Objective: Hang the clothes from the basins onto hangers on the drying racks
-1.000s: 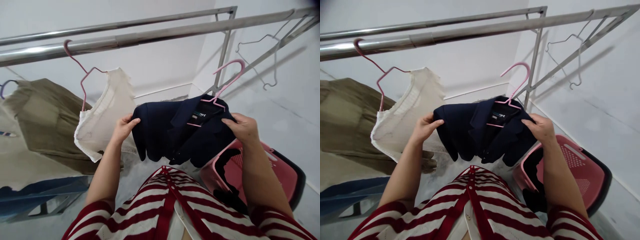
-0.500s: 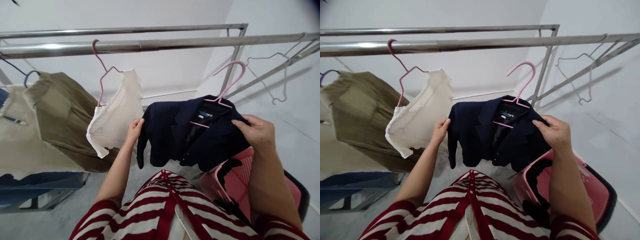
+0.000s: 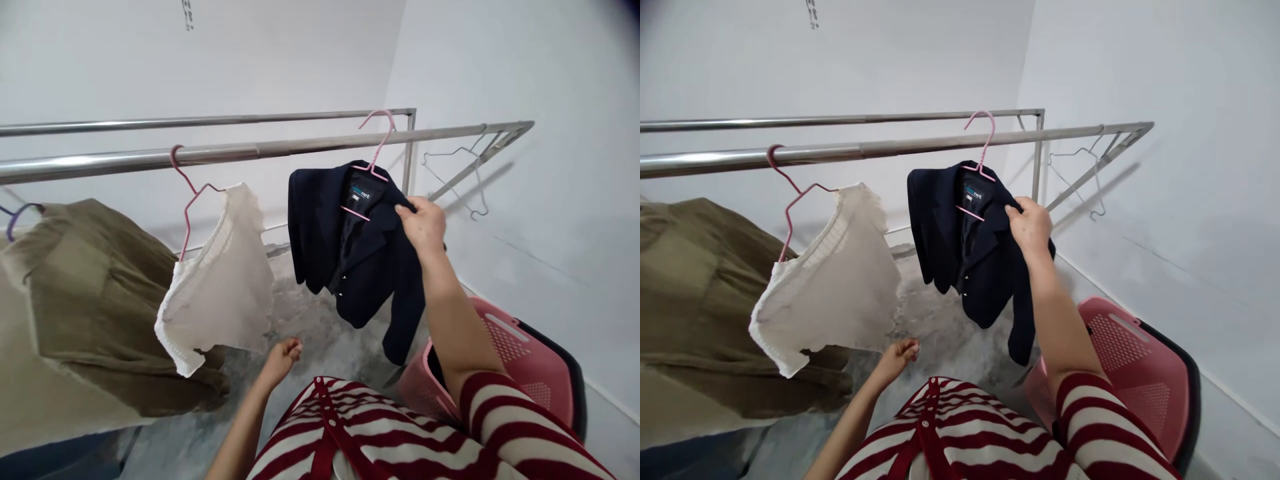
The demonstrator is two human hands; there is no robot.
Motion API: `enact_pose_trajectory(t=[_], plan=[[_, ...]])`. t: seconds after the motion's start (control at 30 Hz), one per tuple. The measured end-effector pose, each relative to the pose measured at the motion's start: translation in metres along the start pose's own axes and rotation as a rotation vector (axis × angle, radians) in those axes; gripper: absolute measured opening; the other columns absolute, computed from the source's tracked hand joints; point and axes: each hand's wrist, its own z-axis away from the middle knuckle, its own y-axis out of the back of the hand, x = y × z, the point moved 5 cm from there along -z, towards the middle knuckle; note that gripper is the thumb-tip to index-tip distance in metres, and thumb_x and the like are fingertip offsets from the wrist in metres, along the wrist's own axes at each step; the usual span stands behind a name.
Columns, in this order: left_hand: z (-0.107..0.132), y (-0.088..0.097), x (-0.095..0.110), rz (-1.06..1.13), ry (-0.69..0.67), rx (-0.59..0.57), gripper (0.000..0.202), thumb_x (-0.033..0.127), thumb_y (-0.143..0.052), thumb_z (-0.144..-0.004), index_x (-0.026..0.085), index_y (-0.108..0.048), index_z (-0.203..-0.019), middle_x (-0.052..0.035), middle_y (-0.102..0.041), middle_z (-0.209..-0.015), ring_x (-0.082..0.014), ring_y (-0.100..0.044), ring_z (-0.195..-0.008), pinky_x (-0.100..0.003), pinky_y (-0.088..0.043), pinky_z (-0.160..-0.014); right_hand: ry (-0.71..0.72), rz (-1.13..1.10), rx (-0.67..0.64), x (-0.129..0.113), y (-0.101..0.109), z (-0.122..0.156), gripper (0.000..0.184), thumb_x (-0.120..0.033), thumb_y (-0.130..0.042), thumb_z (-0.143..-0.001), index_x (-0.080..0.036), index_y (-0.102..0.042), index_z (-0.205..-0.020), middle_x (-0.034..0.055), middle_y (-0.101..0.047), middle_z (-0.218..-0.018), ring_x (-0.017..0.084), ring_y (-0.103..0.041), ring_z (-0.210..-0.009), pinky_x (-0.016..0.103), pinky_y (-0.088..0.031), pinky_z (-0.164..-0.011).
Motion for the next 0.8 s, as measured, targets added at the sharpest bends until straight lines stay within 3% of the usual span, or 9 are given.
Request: enact_pose_trajectory(t=[0.17, 0.3, 0.43, 0.63, 0.8], plan=[[0.004, 0.009, -0.014, 0.0, 0.024, 0.019, 0.042, 0.06, -0.052, -0.065, 0.018, -0.057, -0.07, 0.0006, -0.056, -0.064, -0.0174, -0.056, -0.063, -0.03, -0.046, -0.067, 0.027, -0.133, -0.078, -0.028, -0.047, -0.005, 0.029, -0.042, -0.053, -0.078, -0.019, -0.066, -0.089, 0.0048, -0.065, -0.075, 0.023, -0.059, -0.075, 0.032, -0.046, -0.065], [0.008, 0.013, -0.021, 0.002, 0.038, 0.04, 0.043, 0.061, -0.05, -0.066, 0.019, -0.057, -0.071, 0.0003, -0.056, -0.064, -0.0183, -0.056, -0.063, -0.031, -0.045, -0.066, 0.017, -0.289, -0.29, -0.045, -0.085, 0.012, 0.027, -0.041, -0.051, -0.079, -0.019, -0.064, -0.088, 0.0053, -0.066, -0.079, 0.021, -0.059, -0.079, 0.031, -0.047, -0.068], [0.014, 0.011, -0.027, -0.002, 0.056, 0.048, 0.041, 0.06, -0.05, -0.066, 0.02, -0.056, -0.068, 0.0006, -0.054, -0.06, -0.0188, -0.056, -0.062, -0.032, -0.045, -0.066, 0.023, -0.413, -0.431, -0.06, -0.106, 0.034, 0.03, -0.04, -0.049, -0.08, -0.017, -0.063, -0.092, 0.0044, -0.067, -0.082, 0.019, -0.06, -0.081, 0.031, -0.049, -0.072], [0.02, -0.001, -0.032, 0.001, 0.082, 0.025, 0.035, 0.054, -0.05, -0.069, 0.019, -0.056, -0.072, -0.0006, -0.057, -0.063, -0.0191, -0.056, -0.063, -0.031, -0.044, -0.065, -0.029, -0.731, -0.643, -0.075, -0.107, 0.065, 0.04, -0.027, -0.055, -0.072, -0.016, -0.055, -0.11, 0.0084, -0.065, -0.106, 0.02, -0.061, -0.1, 0.036, -0.048, -0.09], [0.023, -0.02, -0.029, -0.003, 0.08, -0.017, 0.036, 0.051, -0.048, -0.071, 0.017, -0.058, -0.076, -0.0013, -0.06, -0.067, -0.0161, -0.056, -0.063, -0.028, -0.045, -0.065, 0.028, -0.536, -0.557, -0.068, -0.081, 0.115, 0.074, -0.022, -0.064, -0.066, -0.017, -0.037, -0.136, 0.0096, -0.046, -0.138, 0.024, -0.043, -0.128, 0.039, -0.033, -0.109]])
